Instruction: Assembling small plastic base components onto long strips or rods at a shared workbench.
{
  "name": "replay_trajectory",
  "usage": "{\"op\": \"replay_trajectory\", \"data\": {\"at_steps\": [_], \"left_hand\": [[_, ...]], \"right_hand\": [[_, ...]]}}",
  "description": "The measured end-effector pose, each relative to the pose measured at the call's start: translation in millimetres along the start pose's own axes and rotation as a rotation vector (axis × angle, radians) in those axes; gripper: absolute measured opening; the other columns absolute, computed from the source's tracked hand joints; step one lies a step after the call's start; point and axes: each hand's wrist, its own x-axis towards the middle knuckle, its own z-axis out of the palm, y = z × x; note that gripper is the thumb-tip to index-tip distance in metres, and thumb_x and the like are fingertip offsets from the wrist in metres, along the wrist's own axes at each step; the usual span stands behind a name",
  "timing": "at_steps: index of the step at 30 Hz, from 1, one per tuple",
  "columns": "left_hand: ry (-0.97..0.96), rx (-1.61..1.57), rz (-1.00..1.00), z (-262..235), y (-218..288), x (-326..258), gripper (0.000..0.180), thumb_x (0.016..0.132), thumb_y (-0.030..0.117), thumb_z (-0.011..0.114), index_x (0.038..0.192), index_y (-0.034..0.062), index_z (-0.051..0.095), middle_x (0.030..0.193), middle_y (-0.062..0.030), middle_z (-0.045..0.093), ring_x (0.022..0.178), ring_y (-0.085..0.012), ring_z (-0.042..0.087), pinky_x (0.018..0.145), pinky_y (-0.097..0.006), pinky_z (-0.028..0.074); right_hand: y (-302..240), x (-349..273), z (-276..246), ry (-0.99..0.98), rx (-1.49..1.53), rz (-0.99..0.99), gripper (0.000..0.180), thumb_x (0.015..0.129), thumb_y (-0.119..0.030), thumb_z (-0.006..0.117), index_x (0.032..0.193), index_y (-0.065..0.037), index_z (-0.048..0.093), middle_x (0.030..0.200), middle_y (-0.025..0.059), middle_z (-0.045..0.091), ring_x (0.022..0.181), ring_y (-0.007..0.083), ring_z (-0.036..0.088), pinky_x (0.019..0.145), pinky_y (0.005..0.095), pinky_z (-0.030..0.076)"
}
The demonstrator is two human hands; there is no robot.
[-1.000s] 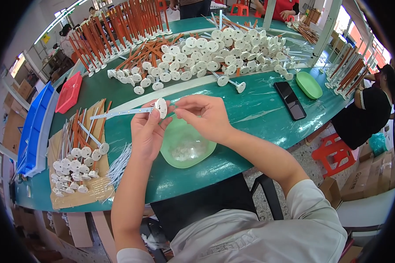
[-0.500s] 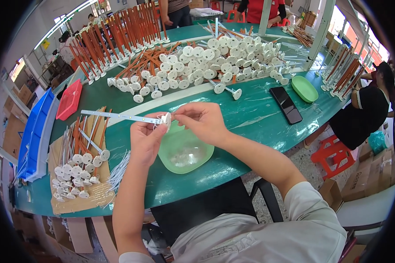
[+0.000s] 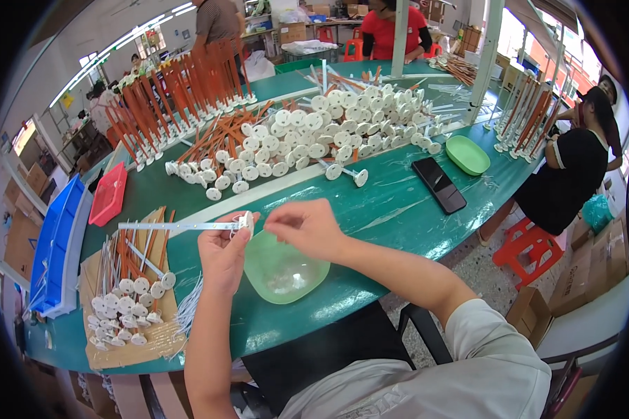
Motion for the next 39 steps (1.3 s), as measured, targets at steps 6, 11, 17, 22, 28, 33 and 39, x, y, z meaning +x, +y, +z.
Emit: {"op": "replay_trajectory", "data": {"at_steps": [6,11,17,22,28,33,39], "left_hand": [[-0.022,0.028,0.028,-4,-1,1,0.031,0.088,0.003,0.063,0.116,-0.0076,0.056,0.111,-0.0198,0.064,0.109,-0.0286,0.062,0.096,-0.037,0.048],[-0.047,-0.030,-0.026,5,0,-3,0.034,0.082,0.000,0.070,0.113,-0.0077,0.059,0.109,-0.0164,0.066,0.104,-0.0227,0.063,0.094,-0.033,0.048],[-0.059,0.013,-0.014,4,-1,-4,0.032,0.084,0.000,0.065,0.115,-0.0080,0.057,0.109,-0.0178,0.065,0.109,-0.0283,0.062,0.099,-0.037,0.047],[-0.054,0.002,-0.042,5,1,-7,0.034,0.084,-0.002,0.065,0.116,-0.0083,0.056,0.110,-0.0188,0.065,0.110,-0.0289,0.062,0.099,-0.037,0.047],[-0.071,0.046,-0.037,10,-5,-3,0.035,0.081,0.000,0.070,0.113,-0.0084,0.059,0.111,-0.0176,0.065,0.103,-0.0229,0.063,0.093,-0.033,0.048],[-0.014,0.152,0.021,0,-5,-3,0.035,0.079,-0.001,0.069,0.113,-0.0086,0.059,0.110,-0.0147,0.066,0.097,-0.0178,0.062,0.086,-0.029,0.048],[0.016,0.094,0.046,5,-2,-4,0.035,0.076,-0.002,0.071,0.110,-0.0076,0.061,0.105,-0.0116,0.066,0.091,-0.0170,0.063,0.084,-0.029,0.048]], "right_hand": [[-4,1,-3,0.025,-0.394,-0.331,0.017,0.079,-0.017,0.073,0.089,-0.003,0.070,0.082,0.0105,0.070,0.071,0.0191,0.067,0.059,0.0318,0.053],[-10,1,0,0.092,-0.246,-0.248,0.015,0.081,-0.014,0.070,0.091,-0.003,0.069,0.086,0.0103,0.070,0.071,0.0170,0.067,0.057,0.0294,0.052],[-8,-3,3,0.164,-0.221,-0.253,0.012,0.085,-0.010,0.068,0.094,-0.003,0.070,0.080,0.0096,0.070,0.066,0.0133,0.066,0.056,0.0258,0.052],[-7,-4,5,0.139,-0.237,-0.312,0.010,0.086,-0.010,0.067,0.092,-0.002,0.069,0.078,0.0096,0.070,0.064,0.0126,0.065,0.056,0.0260,0.052],[-6,-2,-5,0.197,-0.302,-0.296,0.009,0.084,-0.009,0.066,0.089,-0.002,0.068,0.076,0.0114,0.068,0.065,0.0197,0.066,0.057,0.0292,0.051],[-4,2,-2,0.146,-0.271,-0.291,0.012,0.083,-0.012,0.068,0.090,-0.001,0.068,0.076,0.0127,0.067,0.066,0.0223,0.066,0.059,0.0305,0.052],[-8,-1,1,0.116,-0.169,-0.241,0.013,0.085,-0.013,0.067,0.090,-0.001,0.068,0.079,0.0131,0.069,0.068,0.0202,0.068,0.061,0.0301,0.053]]}}
